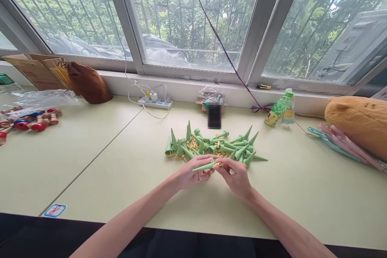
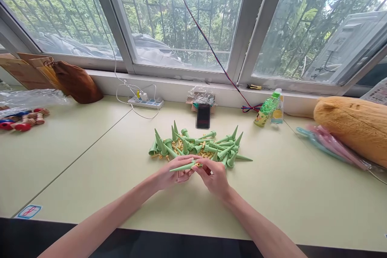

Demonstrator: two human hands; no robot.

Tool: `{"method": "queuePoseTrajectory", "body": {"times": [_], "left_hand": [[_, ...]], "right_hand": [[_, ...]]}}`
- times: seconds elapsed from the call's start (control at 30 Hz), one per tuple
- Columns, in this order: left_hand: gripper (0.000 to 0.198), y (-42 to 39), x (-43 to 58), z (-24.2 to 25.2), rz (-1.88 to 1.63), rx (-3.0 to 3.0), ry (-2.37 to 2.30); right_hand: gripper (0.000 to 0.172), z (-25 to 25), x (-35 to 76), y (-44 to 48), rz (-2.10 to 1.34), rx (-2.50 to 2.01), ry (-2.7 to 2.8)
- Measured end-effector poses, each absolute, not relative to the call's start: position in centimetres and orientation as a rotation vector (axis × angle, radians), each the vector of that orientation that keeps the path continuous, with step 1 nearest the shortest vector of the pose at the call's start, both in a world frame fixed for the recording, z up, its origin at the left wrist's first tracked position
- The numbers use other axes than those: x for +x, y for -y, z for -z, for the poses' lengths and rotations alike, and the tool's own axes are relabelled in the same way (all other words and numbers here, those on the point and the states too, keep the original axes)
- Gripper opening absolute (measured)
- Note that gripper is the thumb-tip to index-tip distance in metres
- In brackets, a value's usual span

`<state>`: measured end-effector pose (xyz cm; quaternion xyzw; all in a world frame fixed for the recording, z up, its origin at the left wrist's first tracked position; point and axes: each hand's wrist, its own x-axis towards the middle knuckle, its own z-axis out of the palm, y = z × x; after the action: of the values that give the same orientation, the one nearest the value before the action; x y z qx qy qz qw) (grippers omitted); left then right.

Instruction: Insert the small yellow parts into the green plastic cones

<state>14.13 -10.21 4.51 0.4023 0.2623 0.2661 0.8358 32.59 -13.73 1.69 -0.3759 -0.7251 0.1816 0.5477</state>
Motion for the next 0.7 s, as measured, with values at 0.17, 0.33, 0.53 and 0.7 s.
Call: {"method": "queuePoseTrajectory", "body": {"times": [0.17, 0.33, 0.53, 0.7], "left_hand": [[0.041, 10.21, 14.1, -4.27, -0.552, 0.886, -0.542], [0.043, 10.19, 14.02, -4.29, -0.528, 0.919, -0.528], [0.042, 10.08, 13.8, -4.19, -0.495, 0.926, -0.496], [0.044, 10.0, 13.8, -3.93, -0.495, 0.907, -0.493]], "right_hand": [[0.014, -1.8, 32.77, 13.64, -0.348, -0.829, 1.768], [0.014, -2.19, 32.73, 13.76, -0.293, -0.767, 1.802], [0.02, -2.45, 32.48, 13.99, -0.276, -0.772, 1.81], [0.022, -2.36, 32.45, 14.1, -0.276, -0.791, 1.813]]}}
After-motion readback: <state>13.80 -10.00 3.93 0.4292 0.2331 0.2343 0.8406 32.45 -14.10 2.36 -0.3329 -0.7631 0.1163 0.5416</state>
